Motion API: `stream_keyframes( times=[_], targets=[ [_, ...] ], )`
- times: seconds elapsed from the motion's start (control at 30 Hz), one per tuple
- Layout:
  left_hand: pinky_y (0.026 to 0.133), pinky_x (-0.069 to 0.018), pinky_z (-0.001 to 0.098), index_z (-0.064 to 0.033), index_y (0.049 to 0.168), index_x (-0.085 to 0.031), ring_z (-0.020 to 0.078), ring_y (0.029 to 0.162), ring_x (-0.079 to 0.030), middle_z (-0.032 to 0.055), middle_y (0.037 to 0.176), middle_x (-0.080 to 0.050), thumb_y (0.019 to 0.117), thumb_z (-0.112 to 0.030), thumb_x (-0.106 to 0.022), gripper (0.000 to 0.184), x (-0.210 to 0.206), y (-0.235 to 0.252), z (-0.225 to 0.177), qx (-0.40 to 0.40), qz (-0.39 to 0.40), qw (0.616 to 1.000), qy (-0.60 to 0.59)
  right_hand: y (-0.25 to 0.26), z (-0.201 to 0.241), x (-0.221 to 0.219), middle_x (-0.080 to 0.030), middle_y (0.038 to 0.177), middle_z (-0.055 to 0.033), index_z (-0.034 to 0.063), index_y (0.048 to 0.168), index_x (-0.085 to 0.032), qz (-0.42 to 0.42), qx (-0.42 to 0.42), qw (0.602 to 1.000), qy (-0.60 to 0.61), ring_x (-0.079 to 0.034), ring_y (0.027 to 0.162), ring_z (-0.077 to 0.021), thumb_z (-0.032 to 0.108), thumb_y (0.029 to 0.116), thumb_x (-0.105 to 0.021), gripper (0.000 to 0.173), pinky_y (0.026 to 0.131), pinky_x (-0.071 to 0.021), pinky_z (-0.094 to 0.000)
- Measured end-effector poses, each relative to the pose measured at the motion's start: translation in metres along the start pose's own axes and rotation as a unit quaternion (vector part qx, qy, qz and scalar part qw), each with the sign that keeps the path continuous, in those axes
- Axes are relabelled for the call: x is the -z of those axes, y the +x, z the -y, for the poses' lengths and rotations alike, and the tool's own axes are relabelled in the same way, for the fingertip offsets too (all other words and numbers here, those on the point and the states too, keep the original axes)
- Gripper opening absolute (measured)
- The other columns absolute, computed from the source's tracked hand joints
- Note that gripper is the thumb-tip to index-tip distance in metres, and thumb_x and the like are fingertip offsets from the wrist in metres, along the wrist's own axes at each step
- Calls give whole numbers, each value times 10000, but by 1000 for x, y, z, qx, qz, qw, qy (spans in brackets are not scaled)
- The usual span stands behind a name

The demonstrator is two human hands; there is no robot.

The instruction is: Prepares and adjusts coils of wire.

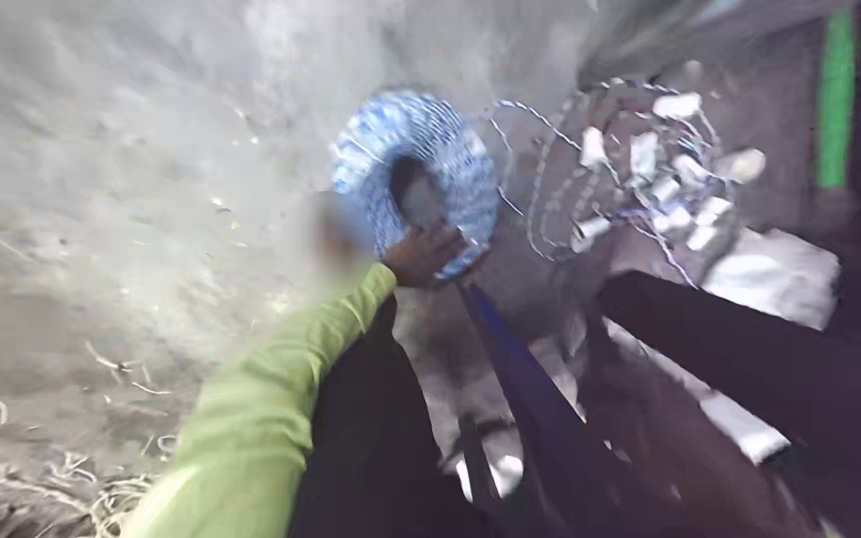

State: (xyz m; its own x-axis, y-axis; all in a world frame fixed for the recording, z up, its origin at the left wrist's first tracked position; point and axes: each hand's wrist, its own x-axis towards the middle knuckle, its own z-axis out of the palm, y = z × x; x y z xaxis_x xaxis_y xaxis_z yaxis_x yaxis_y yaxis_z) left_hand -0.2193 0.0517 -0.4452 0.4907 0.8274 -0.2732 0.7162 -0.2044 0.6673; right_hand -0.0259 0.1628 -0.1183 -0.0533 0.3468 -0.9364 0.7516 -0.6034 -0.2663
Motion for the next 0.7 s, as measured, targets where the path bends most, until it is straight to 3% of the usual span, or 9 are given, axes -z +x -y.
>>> stream_keyframes(
  times=[0.07,0.13,0.2,0.3,0.37,0.43,0.5,0.6,0.7],
  targets=[
    [1071,-405,668,-176,1585,-400,439,1498,-305,117,1634,-372,817,-491,-789,917,-15,-16,-29,-31,9,999,-38,10,-22,35,-423,547,69,110,916,-530,-46,-97,984,145,-390,402,-11,138,1082,-394,216,371,-366,-161],
    [1177,-311,637,-170,1556,-461,402,1511,-313,92,1612,-423,839,-480,-787,846,6,-5,9,0,-55,998,-37,70,5,43,-379,527,69,116,914,-499,-14,-64,977,203,-357,380,-19,148,1085,-402,199,357,-349,-170],
    [1131,-374,618,-161,1499,-526,376,1421,-451,117,1502,-538,937,-563,-628,698,12,-5,10,25,-95,994,-51,109,22,22,-463,576,39,91,978,-532,-2,-22,988,152,-430,430,-42,174,1075,-469,143,406,-406,-191],
    [1017,-467,598,-69,1340,-656,415,1240,-603,196,1295,-667,988,-253,-595,401,30,-9,-13,58,-213,972,-80,134,19,-18,-648,913,-83,35,1288,-505,27,2,1000,-8,-642,721,-152,144,1055,-509,257,661,-561,-316],
    [999,-500,554,-4,1289,-672,425,1195,-627,231,1251,-674,956,-75,-620,345,58,17,14,108,-323,938,-59,164,36,-36,-704,1038,-143,15,1328,-530,35,58,995,-66,-685,794,-196,130,1025,-596,331,686,-573,-360],
    [1042,-494,530,31,1337,-625,415,1211,-618,248,1262,-652,1034,-81,-511,342,80,36,18,224,-286,926,-100,177,46,-48,-692,1073,-119,69,1392,-471,45,51,995,-75,-670,807,-178,189,1043,-583,385,688,-561,-346],
    [1014,-505,523,39,1304,-635,409,1183,-629,255,1223,-651,1082,-168,-451,355,86,46,15,281,-234,921,-135,193,51,-56,-669,1026,-145,44,1382,-491,22,48,993,-104,-666,800,-219,144,1007,-615,408,702,-578,-398],
    [959,-530,519,40,1131,-697,396,1115,-659,240,1125,-679,1045,-136,-489,286,93,54,19,272,-233,928,-103,213,63,-57,-664,1047,-226,28,1298,-547,-13,69,969,-237,-664,869,-361,183,955,-653,391,734,-540,-564],
    [961,-517,516,31,1068,-713,388,1117,-655,229,1108,-679,1028,-153,-516,273,99,59,15,289,-217,926,-109,241,76,-50,-647,1065,-233,-16,1246,-550,-24,76,948,-309,-656,935,-366,209,934,-666,402,803,-524,-587]
  ],
)
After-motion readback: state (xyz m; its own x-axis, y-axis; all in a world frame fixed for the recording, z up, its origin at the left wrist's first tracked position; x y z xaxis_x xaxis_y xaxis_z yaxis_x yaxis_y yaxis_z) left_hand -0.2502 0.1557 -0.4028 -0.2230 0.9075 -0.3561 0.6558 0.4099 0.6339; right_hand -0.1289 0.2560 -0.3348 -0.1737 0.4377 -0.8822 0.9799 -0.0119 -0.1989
